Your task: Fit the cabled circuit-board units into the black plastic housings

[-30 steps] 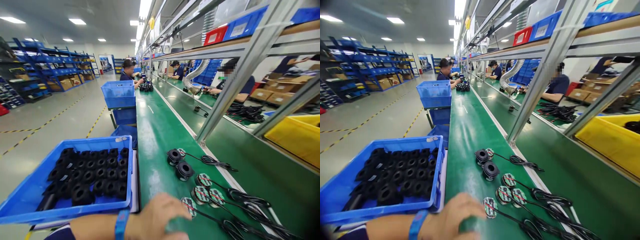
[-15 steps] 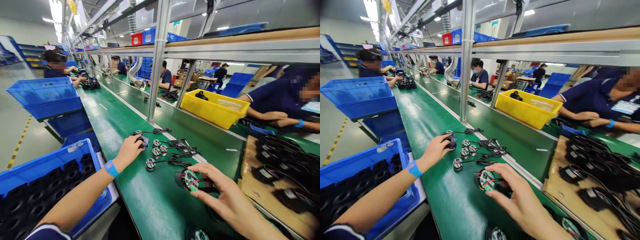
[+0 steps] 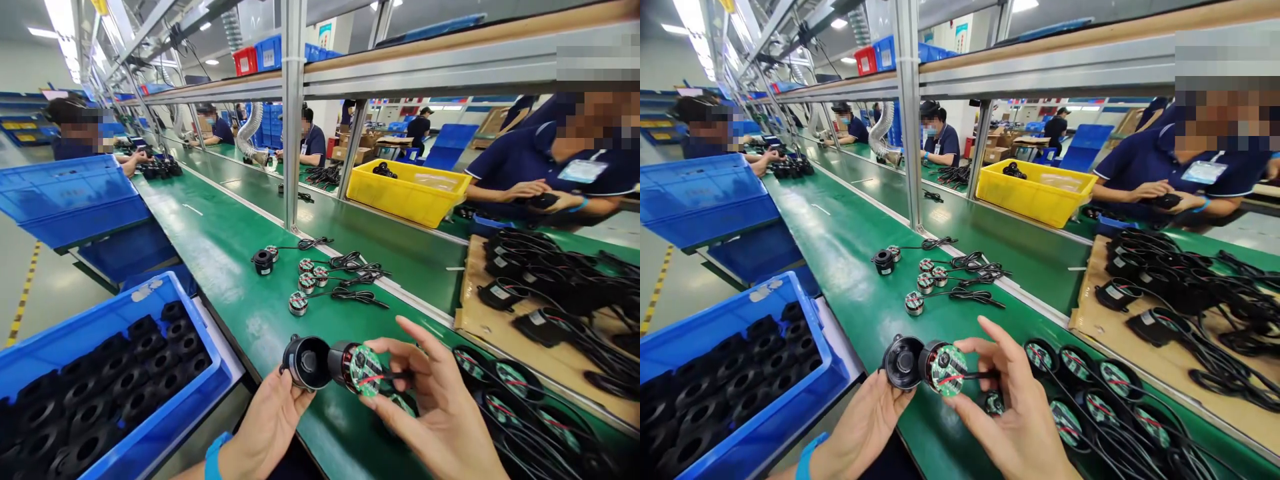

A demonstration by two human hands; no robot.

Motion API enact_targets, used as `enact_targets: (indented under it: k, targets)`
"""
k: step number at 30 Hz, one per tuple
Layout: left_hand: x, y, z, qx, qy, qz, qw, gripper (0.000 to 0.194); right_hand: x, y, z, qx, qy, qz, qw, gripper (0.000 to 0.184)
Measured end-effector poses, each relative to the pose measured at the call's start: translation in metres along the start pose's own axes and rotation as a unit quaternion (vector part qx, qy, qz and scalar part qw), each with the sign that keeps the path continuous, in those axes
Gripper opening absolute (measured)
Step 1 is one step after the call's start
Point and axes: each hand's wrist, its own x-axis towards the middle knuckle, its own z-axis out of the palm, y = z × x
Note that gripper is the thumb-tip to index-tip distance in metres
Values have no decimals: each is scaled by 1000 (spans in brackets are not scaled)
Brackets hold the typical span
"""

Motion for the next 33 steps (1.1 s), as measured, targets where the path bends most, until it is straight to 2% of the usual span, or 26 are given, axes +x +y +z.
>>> enact_targets:
  k: [3,8,10,14,18,21,24,27,30,33]
  targets:
    - [-4,-7,1,-5,1,3,1000,24,-7,-1,2,29,21,9,999,72]
    - [-8,-17,11,14,-4,23,1000,30,-9,1,0,91,76,53,992,83]
    - [-9,-20,17,20,-7,25,999,32,-8,1,1,112,88,64,988,82]
    - [-9,-23,25,39,-18,32,999,35,-11,-3,8,106,50,59,991,68]
    - [-6,-28,28,69,-7,92,993,43,-17,-4,20,57,35,44,997,59]
    - [-2,-34,28,88,8,136,987,49,-22,3,27,39,36,51,997,52]
    - [3,-38,29,90,29,148,984,48,-21,13,35,64,31,54,996,44]
    - [7,-40,30,87,51,141,985,50,-20,22,47,43,15,-1,999,49]
    - [6,-42,26,103,60,137,983,50,-21,27,63,-6,23,-80,997,70]
    - [-3,-40,12,139,20,128,982,52,-25,28,75,-19,49,-83,995,70]
